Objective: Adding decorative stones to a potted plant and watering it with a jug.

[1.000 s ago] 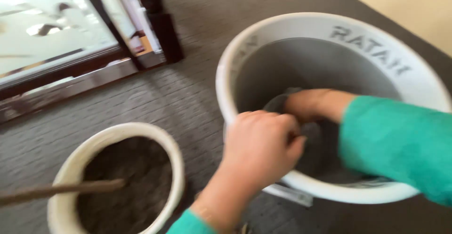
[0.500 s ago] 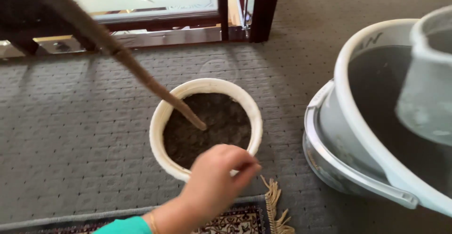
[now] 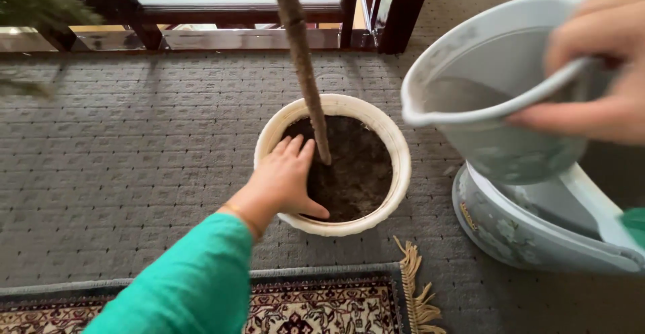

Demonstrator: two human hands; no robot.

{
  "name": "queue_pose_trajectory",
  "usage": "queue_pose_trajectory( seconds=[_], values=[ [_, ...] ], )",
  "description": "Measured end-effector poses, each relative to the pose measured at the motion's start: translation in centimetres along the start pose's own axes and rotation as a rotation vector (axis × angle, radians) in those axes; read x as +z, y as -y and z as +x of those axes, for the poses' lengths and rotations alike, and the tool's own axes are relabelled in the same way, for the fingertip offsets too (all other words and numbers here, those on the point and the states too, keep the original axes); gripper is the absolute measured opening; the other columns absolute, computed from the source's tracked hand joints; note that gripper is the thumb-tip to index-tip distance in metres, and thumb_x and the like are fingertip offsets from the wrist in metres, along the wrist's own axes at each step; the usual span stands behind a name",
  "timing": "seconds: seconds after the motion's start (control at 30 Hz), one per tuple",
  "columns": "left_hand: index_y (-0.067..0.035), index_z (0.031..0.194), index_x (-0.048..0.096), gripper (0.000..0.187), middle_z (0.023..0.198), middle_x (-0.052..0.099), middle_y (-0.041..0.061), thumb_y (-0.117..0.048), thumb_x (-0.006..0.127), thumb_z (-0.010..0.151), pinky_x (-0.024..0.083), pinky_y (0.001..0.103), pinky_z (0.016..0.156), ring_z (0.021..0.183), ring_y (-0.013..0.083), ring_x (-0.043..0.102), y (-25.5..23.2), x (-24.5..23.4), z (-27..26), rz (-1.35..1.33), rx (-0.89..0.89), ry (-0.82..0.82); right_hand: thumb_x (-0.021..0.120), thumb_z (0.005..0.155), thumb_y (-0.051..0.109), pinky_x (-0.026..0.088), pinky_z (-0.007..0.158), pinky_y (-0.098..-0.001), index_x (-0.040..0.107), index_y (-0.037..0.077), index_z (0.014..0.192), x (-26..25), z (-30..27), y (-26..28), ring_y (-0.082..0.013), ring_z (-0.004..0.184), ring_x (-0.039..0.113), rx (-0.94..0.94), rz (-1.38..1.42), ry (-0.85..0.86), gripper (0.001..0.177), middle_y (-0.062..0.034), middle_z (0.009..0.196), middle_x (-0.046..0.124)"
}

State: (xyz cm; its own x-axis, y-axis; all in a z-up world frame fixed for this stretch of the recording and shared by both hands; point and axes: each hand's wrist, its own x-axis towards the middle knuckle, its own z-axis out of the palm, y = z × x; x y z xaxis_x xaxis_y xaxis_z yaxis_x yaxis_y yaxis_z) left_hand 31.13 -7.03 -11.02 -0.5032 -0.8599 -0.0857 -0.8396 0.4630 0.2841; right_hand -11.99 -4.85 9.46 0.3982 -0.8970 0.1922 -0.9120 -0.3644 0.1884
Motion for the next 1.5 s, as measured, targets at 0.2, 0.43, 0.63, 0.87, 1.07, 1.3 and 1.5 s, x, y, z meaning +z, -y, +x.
queue_pose_trajectory(
  seconds=[0.2,0.43,0.63,0.87,1.07,1.3,1.5],
  values=[
    [-0.004,0.158,0.021,0.151,0.163,0.016,0.027,-0.071,0.093,0.043,0.020,0.051,0.121,0.152,0.0473,0.011,-0.2,0.4,1.6,0.130,0.000,0.172,0.082,0.067,0.063,0.055,0.068,-0.0314,0.071,0.017,0.068,-3.4,4.7,16.5,-0.0124,0.072,0.068,0.057,-0.307,0.340,0.047,0.0043,0.074,0.067],
    [-0.003,0.148,0.040,0.137,0.151,0.041,0.024,-0.063,0.095,0.039,0.038,0.052,0.112,0.141,0.0446,0.036,0.5,1.3,1.9,0.100,0.064,0.047,0.083,0.062,0.051,0.054,0.067,-0.0387,0.069,0.012,0.059,0.2,4.8,15.5,-0.0229,0.072,0.066,-0.250,-0.060,0.127,0.041,0.0001,0.067,0.066],
    [0.001,0.130,0.052,0.109,0.120,0.058,0.016,-0.051,0.097,0.046,0.049,0.047,0.097,0.118,0.0358,0.054,-1.2,2.2,1.8,0.156,0.011,-0.058,0.081,0.070,0.067,0.054,0.069,-0.0301,0.071,0.017,0.066,-0.2,4.6,13.1,-0.0109,0.072,0.069,0.002,-0.254,0.300,0.051,0.0049,0.072,0.066],
    [-0.005,0.113,0.061,0.081,0.113,0.065,0.013,-0.037,0.099,0.049,0.053,0.044,0.093,0.112,0.0334,0.059,0.2,3.9,3.9,0.162,-0.018,-0.058,0.087,0.063,0.055,0.050,0.061,-0.0336,0.071,0.013,0.065,-0.6,3.1,11.4,-0.0157,0.071,0.066,-0.038,-0.017,0.031,0.045,0.0022,0.074,0.065],
    [-0.014,0.104,0.074,0.055,0.101,0.073,0.016,-0.027,0.094,0.055,0.056,0.044,0.090,0.099,0.0358,0.070,1.1,4.1,4.3,0.028,0.015,-0.028,0.087,0.068,0.053,0.050,0.061,-0.0357,0.071,0.008,0.072,-0.9,2.6,13.1,-0.0202,0.071,0.062,0.053,0.162,0.137,0.048,-0.0049,0.072,0.065],
    [-0.011,0.103,0.079,0.046,0.100,0.075,0.017,-0.029,0.088,0.062,0.057,0.043,0.088,0.097,0.0347,0.071,3.6,3.3,6.0,-0.170,-0.039,0.040,0.087,0.067,0.055,0.051,0.062,-0.0371,0.071,0.006,0.074,-0.9,2.6,14.0,-0.0217,0.069,0.062,0.011,0.197,0.233,0.052,-0.0053,0.076,0.064],
    [-0.005,0.099,0.077,0.041,0.098,0.075,0.017,-0.035,0.087,0.072,0.055,0.042,0.089,0.096,0.0328,0.071,5.5,2.2,6.5,-0.159,-0.080,0.103,0.084,0.068,0.057,0.052,0.063,-0.0363,0.072,0.008,0.074,-1.2,3.3,14.8,-0.0217,0.067,0.064,0.021,0.134,0.298,0.051,-0.0051,0.075,0.066]
  ],
)
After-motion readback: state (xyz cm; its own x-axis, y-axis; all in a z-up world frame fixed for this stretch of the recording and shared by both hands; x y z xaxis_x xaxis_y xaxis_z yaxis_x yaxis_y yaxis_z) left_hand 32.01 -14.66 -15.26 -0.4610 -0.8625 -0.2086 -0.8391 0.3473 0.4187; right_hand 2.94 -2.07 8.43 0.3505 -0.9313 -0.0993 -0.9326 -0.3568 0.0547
